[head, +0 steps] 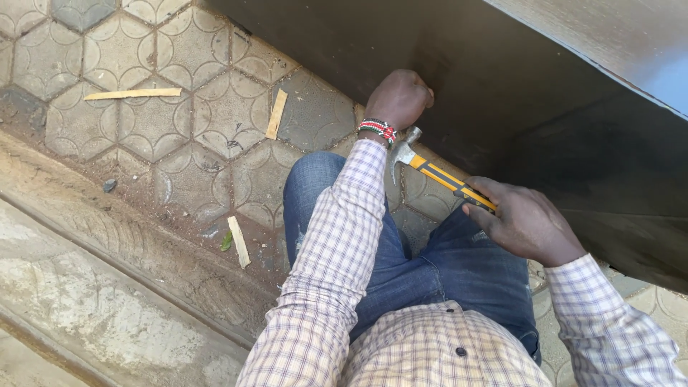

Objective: The person is hammering nails into a dark surface, likely a piece of furniture, while sitting on a tiled floor.

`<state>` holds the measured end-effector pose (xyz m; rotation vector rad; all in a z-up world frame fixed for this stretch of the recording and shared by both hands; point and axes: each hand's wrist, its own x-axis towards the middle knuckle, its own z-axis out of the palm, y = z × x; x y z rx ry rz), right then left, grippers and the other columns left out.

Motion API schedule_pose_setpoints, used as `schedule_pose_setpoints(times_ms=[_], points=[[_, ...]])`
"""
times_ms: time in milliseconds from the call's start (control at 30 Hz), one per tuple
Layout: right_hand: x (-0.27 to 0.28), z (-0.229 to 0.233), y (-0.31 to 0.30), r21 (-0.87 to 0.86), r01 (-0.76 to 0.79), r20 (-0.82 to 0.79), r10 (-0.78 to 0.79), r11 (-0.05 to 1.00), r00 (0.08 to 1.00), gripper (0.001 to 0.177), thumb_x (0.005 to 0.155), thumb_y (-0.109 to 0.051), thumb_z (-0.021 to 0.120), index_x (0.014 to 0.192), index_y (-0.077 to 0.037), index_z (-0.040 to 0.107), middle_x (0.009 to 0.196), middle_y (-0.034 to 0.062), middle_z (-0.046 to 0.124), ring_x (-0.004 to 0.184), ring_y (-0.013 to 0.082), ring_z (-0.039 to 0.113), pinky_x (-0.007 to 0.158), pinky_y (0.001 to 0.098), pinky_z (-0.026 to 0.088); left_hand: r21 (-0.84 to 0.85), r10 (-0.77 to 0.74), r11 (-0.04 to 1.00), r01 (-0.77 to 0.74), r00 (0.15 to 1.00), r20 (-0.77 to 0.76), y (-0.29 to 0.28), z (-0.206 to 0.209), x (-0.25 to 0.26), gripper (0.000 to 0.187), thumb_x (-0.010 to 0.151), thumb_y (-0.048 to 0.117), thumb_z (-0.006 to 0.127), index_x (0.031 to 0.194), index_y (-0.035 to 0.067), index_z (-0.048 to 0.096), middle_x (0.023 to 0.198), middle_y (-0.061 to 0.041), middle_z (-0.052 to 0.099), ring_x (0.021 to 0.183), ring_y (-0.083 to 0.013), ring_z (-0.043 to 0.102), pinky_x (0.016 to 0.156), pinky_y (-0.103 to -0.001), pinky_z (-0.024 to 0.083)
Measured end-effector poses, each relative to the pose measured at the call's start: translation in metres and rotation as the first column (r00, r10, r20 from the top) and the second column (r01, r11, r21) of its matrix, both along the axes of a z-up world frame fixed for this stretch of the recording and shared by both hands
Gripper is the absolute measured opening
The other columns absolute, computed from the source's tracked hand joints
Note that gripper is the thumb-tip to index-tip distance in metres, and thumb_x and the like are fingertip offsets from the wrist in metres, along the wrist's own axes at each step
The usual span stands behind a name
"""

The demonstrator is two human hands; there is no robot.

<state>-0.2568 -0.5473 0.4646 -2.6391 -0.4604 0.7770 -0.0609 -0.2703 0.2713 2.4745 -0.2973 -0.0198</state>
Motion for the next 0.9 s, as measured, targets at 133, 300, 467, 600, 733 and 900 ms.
schedule_pose_setpoints(times_ms=[133, 300, 467, 600, 733, 900], points=[[0.005, 0.002, 0.0, 0.0, -0.021, 0.026, 0.021, 1.0, 0.999, 0.059, 0.109, -0.048, 0.069, 0.162, -0.022, 0.069, 0.151, 0.004, 0.085, 0.12, 0.0371, 0.086, 0.094, 0.0566, 0.067, -0.125, 0.162, 0.972, -0.2, 0.951, -0.264, -0.003, 0.063, -0.021, 0.03, 0.094, 0.034, 0.081, 0.077, 0.012, 0.093, 0.099, -0.006, 0.083, 0.089, -0.0258, 0.084, 0.068, -0.046, 0.061], [0.015, 0.007, -0.005, -0.003, -0.078, 0.102, 0.078, 0.997, 0.992, 0.062, 0.109, -0.053, 0.068, 0.163, -0.021, 0.07, 0.157, 0.005, 0.081, 0.13, 0.0399, 0.081, 0.101, 0.0586, 0.064, -0.239, 0.189, 0.925, -0.294, 0.904, -0.383, -0.007, 0.094, -0.03, 0.024, 0.08, 0.021, 0.074, 0.074, 0.019, 0.097, 0.106, 0.004, 0.097, 0.104, -0.0224, 0.09, 0.086, -0.047, 0.069], [0.025, 0.013, -0.001, -0.005, -0.091, 0.152, 0.09, 0.996, 0.984, 0.064, 0.111, -0.047, 0.068, 0.166, -0.016, 0.069, 0.162, 0.0093, 0.078, 0.135, 0.0419, 0.079, 0.105, 0.0608, 0.063, 0.108, -0.15, 0.986, 0.127, 0.957, 0.247, 0.001, -0.019, 0.011, 0.004, 0.084, 0.019, 0.099, 0.084, 0.023, 0.1, 0.09, -0.003, 0.093, 0.086, -0.0263, 0.088, 0.073, -0.043, 0.07], [0.03, 0.03, 0.006, -0.125, -0.258, 0.009, 0.261, 0.958, 0.965, 0.058, 0.109, -0.056, 0.067, 0.161, -0.03, 0.071, 0.15, 0.0004, 0.085, 0.125, 0.037, 0.082, 0.094, 0.0578, 0.065, -0.341, 0.127, 0.874, -0.346, 0.84, -0.528, -0.008, 0.083, -0.016, 0.035, 0.097, 0.018, 0.069, 0.07, 0.009, 0.089, 0.075, 0.001, 0.092, 0.067, -0.0027, 0.084, 0.08, -0.026, 0.07], [0.041, 0.032, -0.003, -0.124, -0.129, 0.006, 0.131, 0.984, 0.991, 0.066, 0.11, -0.05, 0.066, 0.171, -0.025, 0.064, 0.17, 0.0021, 0.072, 0.137, 0.0414, 0.079, 0.105, 0.0607, 0.063, -0.471, 0.099, 0.736, -0.486, 0.766, -0.636, -0.007, 0.106, -0.027, 0.027, 0.101, 0.013, 0.071, 0.09, -0.004, 0.088, 0.085, -0.014, 0.094, 0.074, -0.0169, 0.092, 0.065, -0.028, 0.069], [0.033, 0.031, -0.006, -0.061, -0.261, -0.094, 0.255, 0.963, 0.962, 0.06, 0.107, -0.058, 0.071, 0.161, -0.033, 0.075, 0.149, -0.005, 0.087, 0.125, 0.0267, 0.086, 0.099, 0.0481, 0.066, -0.601, -0.026, 0.641, -0.477, 0.769, -0.639, 0.003, 0.091, -0.013, 0.019, 0.095, 0.0, 0.079, 0.095, -0.016, 0.089, 0.091, -0.028, 0.091, 0.081, -0.031, 0.094, 0.072, -0.032, 0.077]])
